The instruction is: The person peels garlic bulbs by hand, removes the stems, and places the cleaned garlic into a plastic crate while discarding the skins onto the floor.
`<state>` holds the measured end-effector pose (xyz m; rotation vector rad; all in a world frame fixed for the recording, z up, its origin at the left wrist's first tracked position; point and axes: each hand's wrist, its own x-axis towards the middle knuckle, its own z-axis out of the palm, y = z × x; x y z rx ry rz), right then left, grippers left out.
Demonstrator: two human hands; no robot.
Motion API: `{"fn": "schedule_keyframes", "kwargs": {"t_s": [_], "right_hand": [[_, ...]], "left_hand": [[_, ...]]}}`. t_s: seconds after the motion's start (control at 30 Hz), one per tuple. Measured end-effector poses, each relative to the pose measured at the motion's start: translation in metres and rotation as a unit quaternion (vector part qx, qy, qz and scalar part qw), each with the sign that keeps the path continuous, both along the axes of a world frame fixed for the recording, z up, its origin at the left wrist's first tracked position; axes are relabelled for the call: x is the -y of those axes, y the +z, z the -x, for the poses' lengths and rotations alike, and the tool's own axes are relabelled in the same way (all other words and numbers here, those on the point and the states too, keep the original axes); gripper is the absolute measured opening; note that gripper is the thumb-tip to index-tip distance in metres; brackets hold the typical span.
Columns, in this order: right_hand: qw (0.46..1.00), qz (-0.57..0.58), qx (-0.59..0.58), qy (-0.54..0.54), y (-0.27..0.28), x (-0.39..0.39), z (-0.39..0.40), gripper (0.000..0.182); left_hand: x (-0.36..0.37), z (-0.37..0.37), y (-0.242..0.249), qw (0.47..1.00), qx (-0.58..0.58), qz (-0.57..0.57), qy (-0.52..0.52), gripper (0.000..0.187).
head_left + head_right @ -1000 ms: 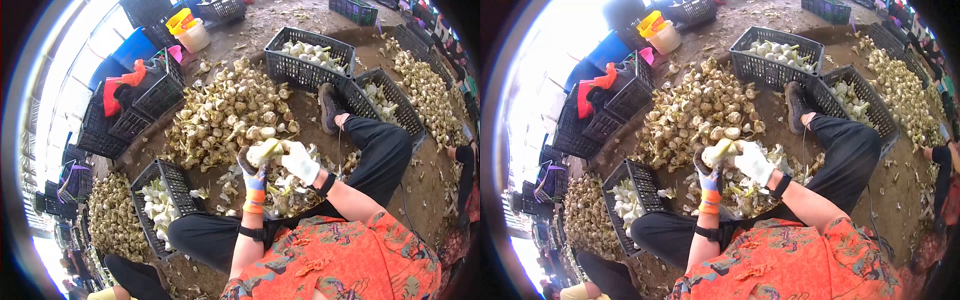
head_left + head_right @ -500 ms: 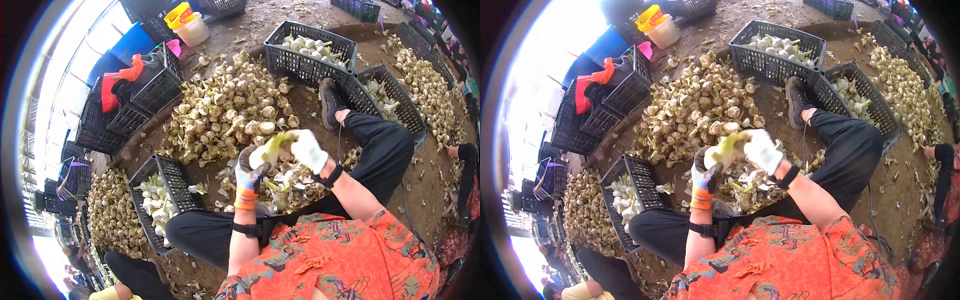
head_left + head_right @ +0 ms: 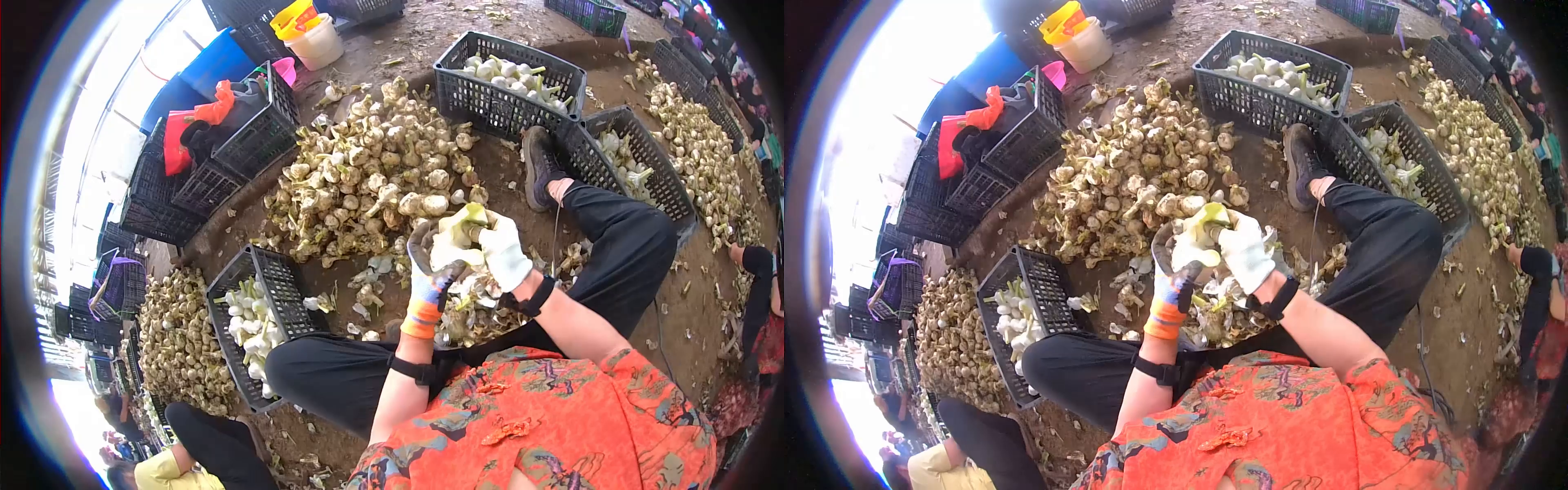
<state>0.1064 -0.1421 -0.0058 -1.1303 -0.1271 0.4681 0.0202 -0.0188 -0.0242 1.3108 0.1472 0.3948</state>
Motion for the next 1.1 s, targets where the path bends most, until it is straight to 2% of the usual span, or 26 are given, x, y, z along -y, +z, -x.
{"fn": "schedule_keyframes", "kwargs": {"t_s": [0.03,0.1,0.2,0.27,0.33,0.37,0.43,0.47,0.53,0.6,0.63,0.67,0.73,0.8,0.83,0.87,0.93,0.97,1.0,1.03,1.07,1.1], "right_hand": [[0.997,-0.075,-0.027,-0.001,0.002,-0.002,-0.001,0.034],[0.994,-0.078,-0.076,-0.019,0.010,-0.003,0.001,0.028],[0.992,-0.086,-0.095,-0.022,0.023,-0.004,0.005,0.023],[0.990,-0.124,-0.065,-0.029,0.005,-0.010,0.006,0.024],[0.992,-0.113,-0.058,-0.017,0.007,-0.009,0.003,0.026],[0.994,-0.098,-0.040,-0.012,0.005,-0.007,-0.005,0.028],[0.999,-0.046,0.003,-0.009,0.011,-0.006,-0.015,0.033],[0.997,-0.064,-0.029,0.012,0.013,-0.006,-0.016,0.033],[0.990,-0.098,-0.091,0.052,0.022,-0.006,-0.016,0.035],[0.983,-0.098,-0.123,0.095,0.035,-0.004,-0.004,0.027],[0.979,-0.131,-0.103,0.113,0.026,-0.006,0.001,0.030],[0.981,-0.139,-0.113,0.079,0.020,-0.006,-0.002,0.030],[0.980,-0.155,-0.128,0.012,0.011,0.002,-0.027,0.030],[0.990,-0.061,-0.067,-0.112,-0.003,0.018,-0.061,0.027],[0.968,0.233,0.093,0.004,-0.037,0.036,-0.094,0.034],[0.823,0.500,0.241,0.117,-0.066,0.049,-0.119,0.042],[0.604,0.738,0.261,0.154,-0.025,0.052,-0.080,0.056],[0.689,0.625,0.352,0.103,-0.003,0.051,-0.063,0.051],[0.804,0.471,0.336,0.138,0.016,0.043,-0.056,0.040],[0.855,0.361,0.329,0.174,0.030,0.036,-0.047,0.036],[0.877,0.295,0.327,0.192,0.058,0.027,-0.029,0.028],[0.824,0.287,0.445,0.200,0.065,0.020,-0.022,0.028]], "left_hand": [[0.000,-0.002,-0.002,0.999,-0.009,0.050,0.016,0.087],[0.001,0.004,-0.006,0.987,-0.036,0.147,0.044,0.091],[0.004,0.004,-0.006,0.989,0.050,0.139,0.013,0.100],[0.004,0.003,-0.011,0.992,0.039,0.115,0.036,0.106],[0.004,-0.001,0.003,0.992,0.041,0.103,0.062,0.111],[0.005,0.004,0.015,0.985,0.022,0.171,0.026,0.119],[0.007,0.006,0.017,0.965,0.091,0.242,-0.034,0.115],[0.008,0.005,0.018,0.951,0.124,0.275,-0.066,0.113],[0.009,0.001,0.018,0.988,0.083,0.125,0.030,0.101],[0.007,-0.007,0.012,0.982,0.066,-0.106,0.145,0.090],[0.012,-0.001,0.021,0.966,-0.012,0.217,0.142,0.067],[0.007,0.002,0.022,0.958,-0.022,0.248,0.141,0.049],[-0.010,0.013,0.021,0.935,-0.060,0.341,0.075,0.047],[-0.009,0.024,0.036,0.930,0.005,0.369,0.001,0.057],[-0.012,0.027,0.028,0.937,0.047,0.345,-0.029,0.056],[-0.015,0.026,0.018,0.940,0.090,0.322,-0.061,0.055],[-0.017,0.012,0.012,0.993,0.045,0.111,0.021,0.057],[-0.023,0.011,0.009,0.926,0.042,0.373,-0.048,0.061],[-0.018,0.013,0.003,0.979,0.017,0.201,-0.021,0.067],[-0.014,0.015,-0.003,0.999,-0.016,0.026,0.020,0.073],[-0.010,0.015,0.013,0.999,-0.037,-0.005,0.018,0.077],[-0.015,0.013,-0.005,0.997,-0.062,-0.048,0.022,0.084]]}}
